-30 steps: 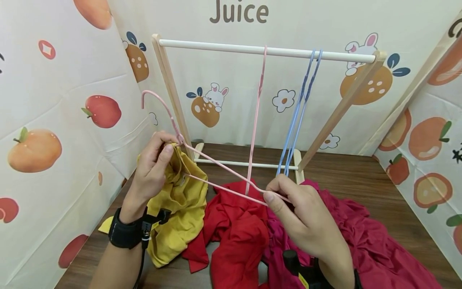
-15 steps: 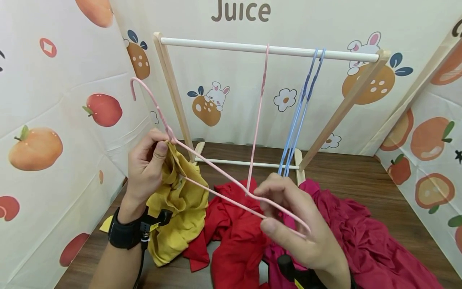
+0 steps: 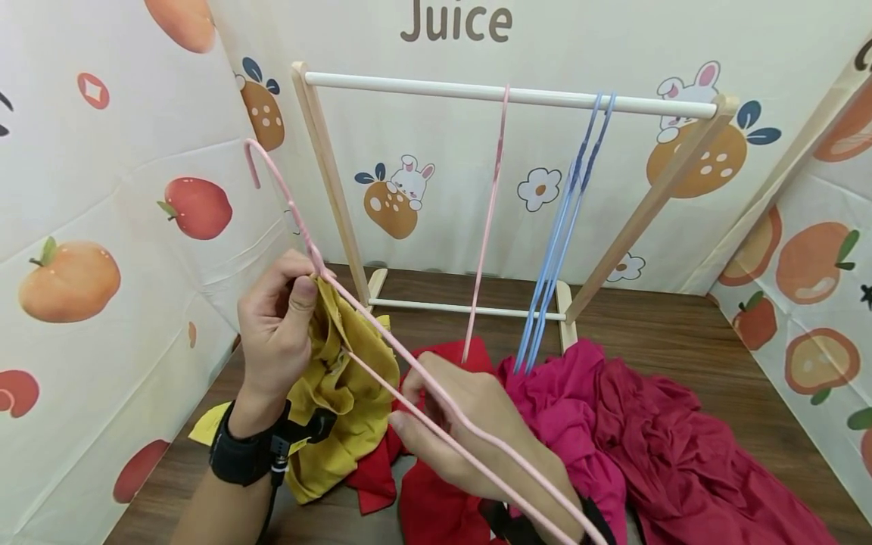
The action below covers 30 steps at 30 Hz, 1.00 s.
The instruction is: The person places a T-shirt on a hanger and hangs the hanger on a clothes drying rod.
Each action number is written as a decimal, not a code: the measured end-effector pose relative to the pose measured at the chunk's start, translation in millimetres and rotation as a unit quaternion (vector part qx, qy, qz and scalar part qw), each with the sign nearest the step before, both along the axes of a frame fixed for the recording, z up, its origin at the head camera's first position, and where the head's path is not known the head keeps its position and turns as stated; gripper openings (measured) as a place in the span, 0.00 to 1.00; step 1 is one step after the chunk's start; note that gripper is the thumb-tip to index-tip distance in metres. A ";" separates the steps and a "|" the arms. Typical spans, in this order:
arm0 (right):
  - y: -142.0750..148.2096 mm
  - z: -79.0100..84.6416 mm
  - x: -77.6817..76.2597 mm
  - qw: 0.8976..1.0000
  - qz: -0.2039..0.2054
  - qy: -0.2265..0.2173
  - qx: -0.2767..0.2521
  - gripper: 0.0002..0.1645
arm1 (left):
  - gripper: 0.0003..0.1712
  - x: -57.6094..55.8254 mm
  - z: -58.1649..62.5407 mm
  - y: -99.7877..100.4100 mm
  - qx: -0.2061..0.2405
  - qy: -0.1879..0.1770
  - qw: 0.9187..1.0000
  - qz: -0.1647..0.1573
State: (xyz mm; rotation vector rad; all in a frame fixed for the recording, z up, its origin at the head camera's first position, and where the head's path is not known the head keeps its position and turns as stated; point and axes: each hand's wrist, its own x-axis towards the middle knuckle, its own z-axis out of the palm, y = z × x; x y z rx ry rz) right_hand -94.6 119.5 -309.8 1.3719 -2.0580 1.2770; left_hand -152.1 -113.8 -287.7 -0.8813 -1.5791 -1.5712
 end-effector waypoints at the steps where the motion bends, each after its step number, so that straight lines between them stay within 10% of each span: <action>1: -3.2 -1.8 -1.2 1.000 -0.004 0.015 0.016 0.12 | 0.19 0.6 0.2 1.4 0.005 0.001 1.000 -0.003; 17: -48.7 -35.2 -4.6 0.963 -0.092 0.015 0.253 0.33 | 0.16 6.8 -1.2 13.7 -0.001 0.009 1.000 -0.016; 30: -61.5 -63.9 -16.3 0.936 -0.092 0.015 0.340 0.25 | 0.17 4.4 -0.4 11.4 0.012 0.016 1.000 -0.009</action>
